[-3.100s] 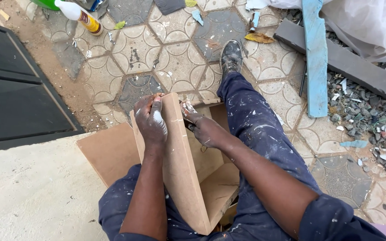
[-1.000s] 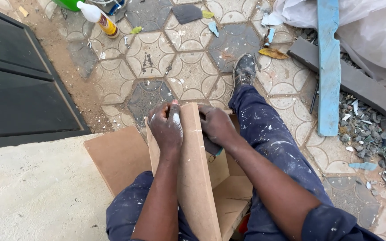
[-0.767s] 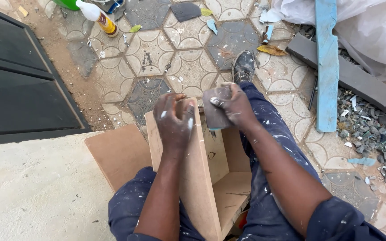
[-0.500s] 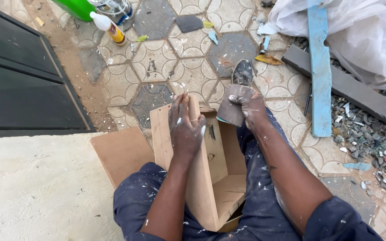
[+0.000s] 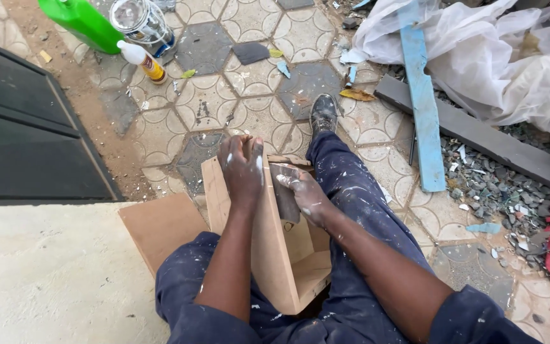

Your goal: The person sits on the floor and sands a rectangular wooden board using a sanding block held in the right hand. They repeatedly rub the block across the surface and edges of the board, which rests on their lap, while debris and tools are visible on the surrounding tiled floor.

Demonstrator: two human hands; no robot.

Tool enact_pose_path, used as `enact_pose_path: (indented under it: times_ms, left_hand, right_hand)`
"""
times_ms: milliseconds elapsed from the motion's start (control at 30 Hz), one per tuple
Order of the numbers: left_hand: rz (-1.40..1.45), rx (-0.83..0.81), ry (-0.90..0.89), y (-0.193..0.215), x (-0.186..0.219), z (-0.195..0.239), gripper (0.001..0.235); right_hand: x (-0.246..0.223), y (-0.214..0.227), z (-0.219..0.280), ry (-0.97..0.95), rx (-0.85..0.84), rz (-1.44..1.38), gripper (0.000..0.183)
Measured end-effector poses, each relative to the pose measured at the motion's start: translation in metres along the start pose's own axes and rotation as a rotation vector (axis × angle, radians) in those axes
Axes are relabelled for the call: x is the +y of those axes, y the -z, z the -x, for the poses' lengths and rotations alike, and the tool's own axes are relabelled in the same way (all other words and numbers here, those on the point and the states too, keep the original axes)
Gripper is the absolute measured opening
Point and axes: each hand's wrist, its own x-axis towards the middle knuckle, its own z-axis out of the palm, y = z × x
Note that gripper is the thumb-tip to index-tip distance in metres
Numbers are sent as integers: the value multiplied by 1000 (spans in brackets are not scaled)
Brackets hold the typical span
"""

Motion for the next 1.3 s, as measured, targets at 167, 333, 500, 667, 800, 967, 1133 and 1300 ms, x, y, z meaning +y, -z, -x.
enact_pose_path:
  times_ms: [167, 333, 500, 667, 800, 967, 1133, 1300]
  left_hand:
    - [7, -8, 11, 27, 13, 58, 49]
    - [-57, 1, 143, 26, 7, 88, 50]
    - [-52, 109, 113, 10, -22, 86, 43]
    - [23, 172, 117, 14, -20, 83, 38]
    - [-1, 187, 106, 10, -22, 86, 36]
    - [-30, 205, 82, 12, -20, 85, 35]
    - [-78, 216, 84, 4, -23, 88, 34]
    - [-21, 195, 98, 13, -20, 83, 35]
  right_hand:
    - [-5, 0, 15, 82, -57, 77, 22]
    - [13, 9, 23, 300, -33, 685, 30]
    - [-3, -24, 51, 605, -6, 576, 31]
    - [-4, -13, 37, 694, -63, 776, 20]
    - [-5, -18, 41, 737, -9, 975, 17]
    - [7, -10, 14, 484, -67, 943, 30]
    - [2, -15, 18, 552, -193, 444, 13]
    - [-13, -30, 26, 612, -148, 954, 45]
